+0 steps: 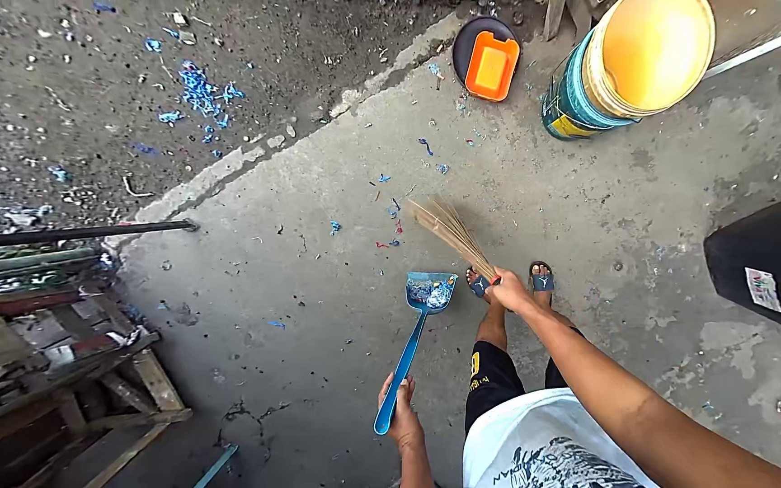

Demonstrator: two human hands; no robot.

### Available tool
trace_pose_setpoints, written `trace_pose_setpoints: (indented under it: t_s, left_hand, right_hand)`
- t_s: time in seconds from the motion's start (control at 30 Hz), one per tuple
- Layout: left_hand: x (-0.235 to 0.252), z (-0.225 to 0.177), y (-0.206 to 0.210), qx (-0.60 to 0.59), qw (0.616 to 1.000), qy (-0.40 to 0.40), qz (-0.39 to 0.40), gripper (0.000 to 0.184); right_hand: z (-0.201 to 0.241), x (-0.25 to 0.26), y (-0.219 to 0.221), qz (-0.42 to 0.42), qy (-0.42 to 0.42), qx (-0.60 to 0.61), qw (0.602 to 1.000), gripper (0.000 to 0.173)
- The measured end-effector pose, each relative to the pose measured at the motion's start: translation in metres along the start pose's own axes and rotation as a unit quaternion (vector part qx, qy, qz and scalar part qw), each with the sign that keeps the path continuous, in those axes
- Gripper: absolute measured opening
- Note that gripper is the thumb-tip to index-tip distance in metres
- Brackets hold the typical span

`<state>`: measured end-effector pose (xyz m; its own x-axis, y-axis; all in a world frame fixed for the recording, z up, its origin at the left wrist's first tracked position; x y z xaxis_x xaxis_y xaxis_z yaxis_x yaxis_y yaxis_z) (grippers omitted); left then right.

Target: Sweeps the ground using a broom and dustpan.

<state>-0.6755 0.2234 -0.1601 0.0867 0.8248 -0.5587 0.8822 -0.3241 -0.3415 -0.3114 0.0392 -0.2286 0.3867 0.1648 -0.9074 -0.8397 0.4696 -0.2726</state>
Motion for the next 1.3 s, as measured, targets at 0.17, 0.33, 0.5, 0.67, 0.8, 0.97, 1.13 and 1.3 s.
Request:
trace_pose_setpoints:
  t_s: [0.17,0.33,0.5,0.67,0.8,0.97,1.13,1.3]
  left_hand:
    - [0.005,-0.012,-0.011,0.004,1.000,-0.004,-0.005,0.046]
    - [0.009,-0.001,-0.012,-0.017,1.000,-0.003,-0.024,0.048]
    - [0.010,0.010,-0.011,-0.016,0.999,-0.003,-0.034,0.048]
    - [0.009,0.010,-0.026,-0.012,0.999,-0.019,-0.048,0.046]
    - [0.002,0.014,-0.031,-0.025,0.998,-0.032,-0.055,0.046]
    - [-0.009,0.030,-0.032,-0.036,0.996,-0.049,-0.073,0.047]
    - [-0.016,0.033,-0.041,-0.052,0.992,-0.057,-0.102,0.046]
    - [-0.023,0.026,-0.034,-0.068,0.986,-0.073,-0.134,0.046]
  right_hand:
    - [-0.047,-0.051,-0.047,-0.137,0.044,0.047,0.988,0.064]
    - [-0.068,-0.020,-0.044,-0.194,0.188,0.138,0.953,0.042]
    - [0.052,0.051,-0.014,-0.004,0.032,0.024,0.999,0.040]
    - [0.032,0.031,-0.038,-0.077,-0.051,0.059,0.994,0.065]
    - [-0.038,0.012,-0.071,-0.222,0.080,0.107,0.966,0.053]
    - [0.024,0.096,-0.087,-0.131,0.098,-0.009,0.986,0.038]
    - [0.093,0.106,-0.084,-0.116,-0.069,-0.085,0.987,0.070]
    - [0.075,0.066,-0.083,-0.227,0.026,-0.001,0.974,0.058]
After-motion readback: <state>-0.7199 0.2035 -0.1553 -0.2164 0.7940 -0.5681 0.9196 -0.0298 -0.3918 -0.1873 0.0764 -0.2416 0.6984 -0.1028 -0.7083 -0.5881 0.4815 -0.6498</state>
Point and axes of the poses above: each hand's wrist, its own x-axis towards the middle knuckle, its own y-axis out of the palm, z = x × y, the point moved 5 cm from there along x, towards the middle knuckle, and after that the axes turned 1 degree about y, right-handed, at the moved point
